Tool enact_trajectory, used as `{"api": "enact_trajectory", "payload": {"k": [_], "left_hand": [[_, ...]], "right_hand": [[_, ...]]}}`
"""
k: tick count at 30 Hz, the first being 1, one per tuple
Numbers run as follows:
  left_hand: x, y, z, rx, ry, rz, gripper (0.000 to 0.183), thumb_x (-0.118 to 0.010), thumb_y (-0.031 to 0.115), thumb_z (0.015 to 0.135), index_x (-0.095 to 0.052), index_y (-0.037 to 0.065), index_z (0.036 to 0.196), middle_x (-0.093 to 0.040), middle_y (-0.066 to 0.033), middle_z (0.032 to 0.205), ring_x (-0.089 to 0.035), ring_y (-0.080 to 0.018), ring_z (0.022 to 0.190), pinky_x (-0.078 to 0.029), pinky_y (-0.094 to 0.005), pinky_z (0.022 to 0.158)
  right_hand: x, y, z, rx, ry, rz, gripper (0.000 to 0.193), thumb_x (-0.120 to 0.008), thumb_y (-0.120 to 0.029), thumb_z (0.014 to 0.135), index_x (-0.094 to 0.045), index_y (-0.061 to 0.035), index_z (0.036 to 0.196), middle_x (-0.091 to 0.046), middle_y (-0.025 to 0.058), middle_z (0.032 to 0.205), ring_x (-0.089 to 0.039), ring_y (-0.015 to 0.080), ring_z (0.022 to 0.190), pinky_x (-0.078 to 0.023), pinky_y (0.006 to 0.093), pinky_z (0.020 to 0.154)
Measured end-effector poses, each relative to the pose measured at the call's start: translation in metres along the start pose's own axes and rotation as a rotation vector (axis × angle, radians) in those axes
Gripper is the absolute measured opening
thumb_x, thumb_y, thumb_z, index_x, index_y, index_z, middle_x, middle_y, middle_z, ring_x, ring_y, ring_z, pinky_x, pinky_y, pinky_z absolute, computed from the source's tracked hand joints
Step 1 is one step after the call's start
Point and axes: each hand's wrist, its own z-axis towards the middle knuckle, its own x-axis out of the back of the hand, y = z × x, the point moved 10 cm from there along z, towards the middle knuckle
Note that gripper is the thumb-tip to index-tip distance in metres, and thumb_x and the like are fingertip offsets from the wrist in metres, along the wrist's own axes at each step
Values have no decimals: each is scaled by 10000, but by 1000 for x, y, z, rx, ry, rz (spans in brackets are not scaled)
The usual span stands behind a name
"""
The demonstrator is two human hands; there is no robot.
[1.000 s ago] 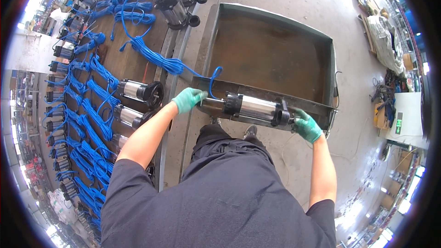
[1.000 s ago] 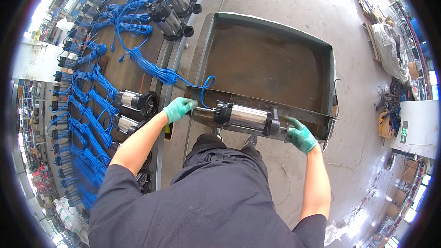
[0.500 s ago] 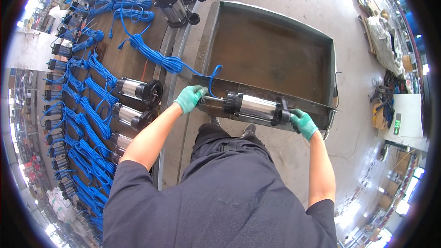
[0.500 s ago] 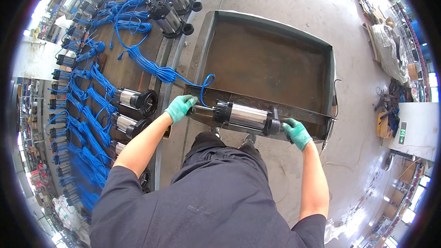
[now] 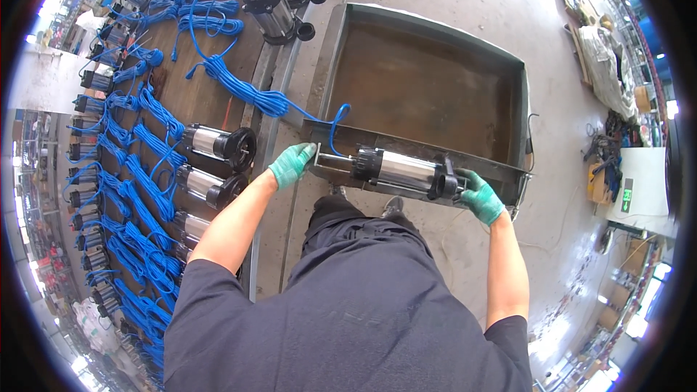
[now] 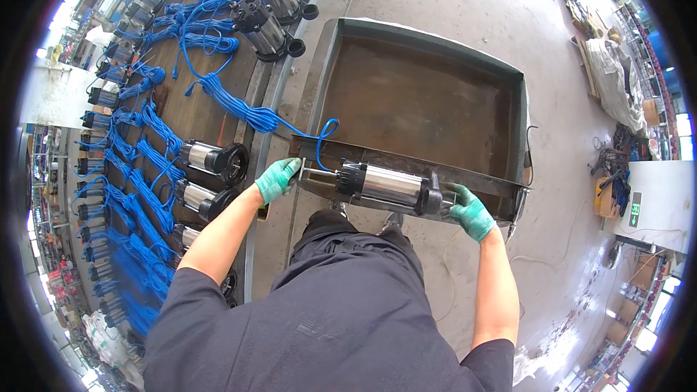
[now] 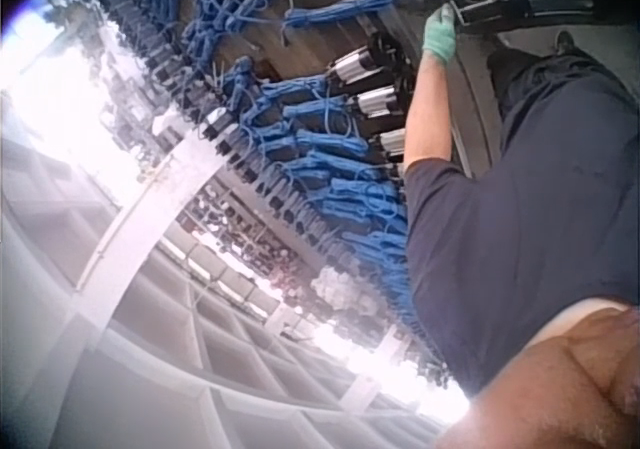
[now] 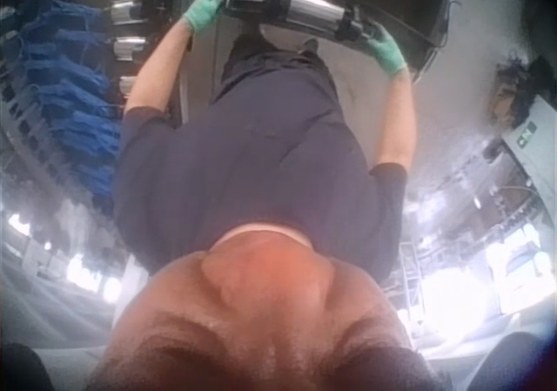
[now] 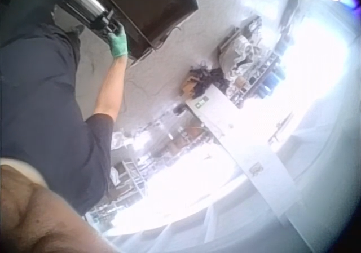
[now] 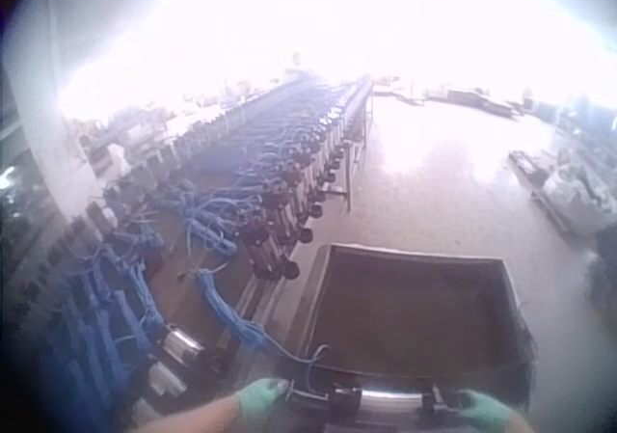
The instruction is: The person picks up a pump from a table and submerges it into a tank of liquid, then lifts it out and places it onto the table with others.
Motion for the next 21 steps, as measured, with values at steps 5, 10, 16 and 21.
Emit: {"api": "enact_trajectory", "payload": {"k": [5,10,16,21], "left_hand": [[-12,-30,5,322,27,-375,430,-522,508,1044,-531,167,783,-374,46,564,-357,-106,466,-291,-285,440],[-11,-24,-5,352,184,-363,413,-498,483,1057,-535,161,800,-419,32,566,-421,-127,449,-343,-299,420],[5,-45,10,203,229,-491,331,-548,469,1032,-557,158,919,-434,20,570,-384,-130,386,-346,-324,359],[62,-56,1,136,417,-564,337,-566,413,1041,-520,162,819,-399,35,558,-346,-116,384,-317,-311,356]], "right_hand": [[17,24,21,-88,-107,-728,273,-569,85,891,-666,56,1144,-721,99,899,-741,189,850,-601,318,743],[1,16,18,-122,-74,-948,152,-582,20,925,-686,17,1036,-670,72,786,-694,144,673,-551,329,594],[10,18,17,-18,-12,-943,148,-628,-25,892,-698,-14,1022,-657,56,760,-618,137,642,-531,329,630],[30,6,19,416,148,-1094,164,-644,-38,866,-705,-28,1018,-709,148,842,-645,239,735,-532,355,743]]}}
